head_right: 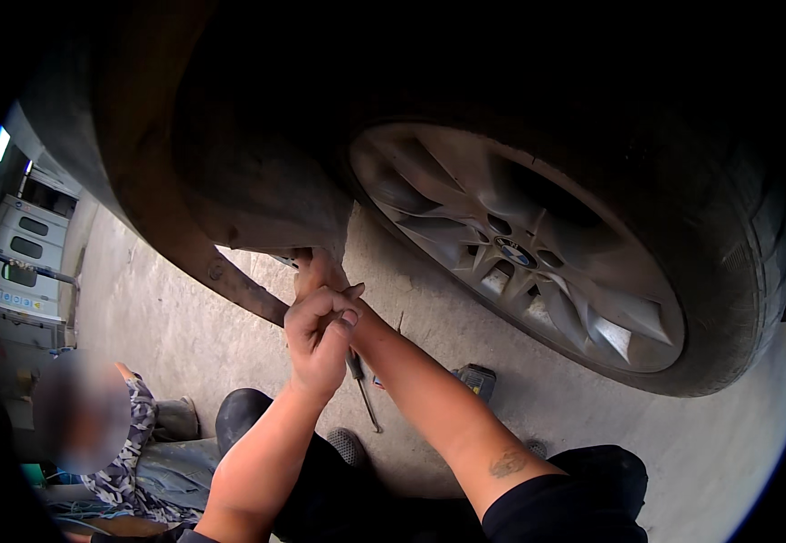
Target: The person uses a cordless impact driver and a screwdriver to remove screws and clips from the front wheel arch liner and bumper area of a white BMW. They detach a plastic trim piece and reposition it while working around the wheel well.
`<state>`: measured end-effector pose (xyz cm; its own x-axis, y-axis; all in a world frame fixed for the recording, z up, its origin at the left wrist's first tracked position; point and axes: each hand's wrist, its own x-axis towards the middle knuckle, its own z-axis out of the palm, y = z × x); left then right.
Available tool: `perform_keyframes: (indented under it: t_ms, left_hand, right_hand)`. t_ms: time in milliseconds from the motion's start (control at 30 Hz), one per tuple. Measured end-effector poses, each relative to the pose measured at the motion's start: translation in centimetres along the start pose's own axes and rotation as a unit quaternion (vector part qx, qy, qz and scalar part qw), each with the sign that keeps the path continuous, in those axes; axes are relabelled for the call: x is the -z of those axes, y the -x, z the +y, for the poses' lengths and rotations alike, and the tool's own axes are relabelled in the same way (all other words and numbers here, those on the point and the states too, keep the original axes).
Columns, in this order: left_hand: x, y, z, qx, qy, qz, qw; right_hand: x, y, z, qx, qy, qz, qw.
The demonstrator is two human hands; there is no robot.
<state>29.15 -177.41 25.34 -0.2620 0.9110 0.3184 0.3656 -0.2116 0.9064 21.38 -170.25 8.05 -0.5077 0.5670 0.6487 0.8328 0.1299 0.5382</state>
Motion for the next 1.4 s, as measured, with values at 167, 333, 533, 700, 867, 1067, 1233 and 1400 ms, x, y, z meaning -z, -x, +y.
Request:
perform_keyframes:
  t_ms: [167,333,533,700,867,1067,1233,1400]
  left_hand:
    - [0.7,0.5,0.1,0.001,-0.032,0.005,0.999]
    - [0.1,0.4,-0.5,-0.034,-0.039,0.033,0.998]
    - [0.9,0.9,-0.8,0.002,-0.067,-0.006,0.998]
    - [0.6,1.0,-1.1,-0.034,-0.081,0.028,0.996]
    - [1.1,1.3,-1.5,-0.049,-0.095,0.043,0.993]
    - [1.8,1.5,0.2,0.009,-0.144,0.029,0.989]
    - [6.1,1.9,3.1,0.01,-0.239,0.135,0.961]
    - [9.8,1.7,1.6,-0.107,-0.238,0.155,0.953]
  right_hand:
    - [3.7,-0.8,1.9,-0.242,-0.531,0.009,0.812]
    - [3.2,-0.8,0.9,-0.3,-0.649,-0.013,0.699]
    - [2.8,0.4,0.2,-0.275,-0.597,-0.003,0.754]
    - [3.0,0.3,0.0,-0.277,-0.568,-0.007,0.775]
    - [3.8,0.2,1.1,-0.228,-0.42,0.026,0.878]
    - [2.7,0.3,2.5,-0.167,-0.603,0.113,0.772]
    - [3.5,-2.4,4.1,-0.222,-0.722,-0.211,0.62]
    - [3.7,-2.4,3.4,-0.253,-0.727,-0.21,0.603]
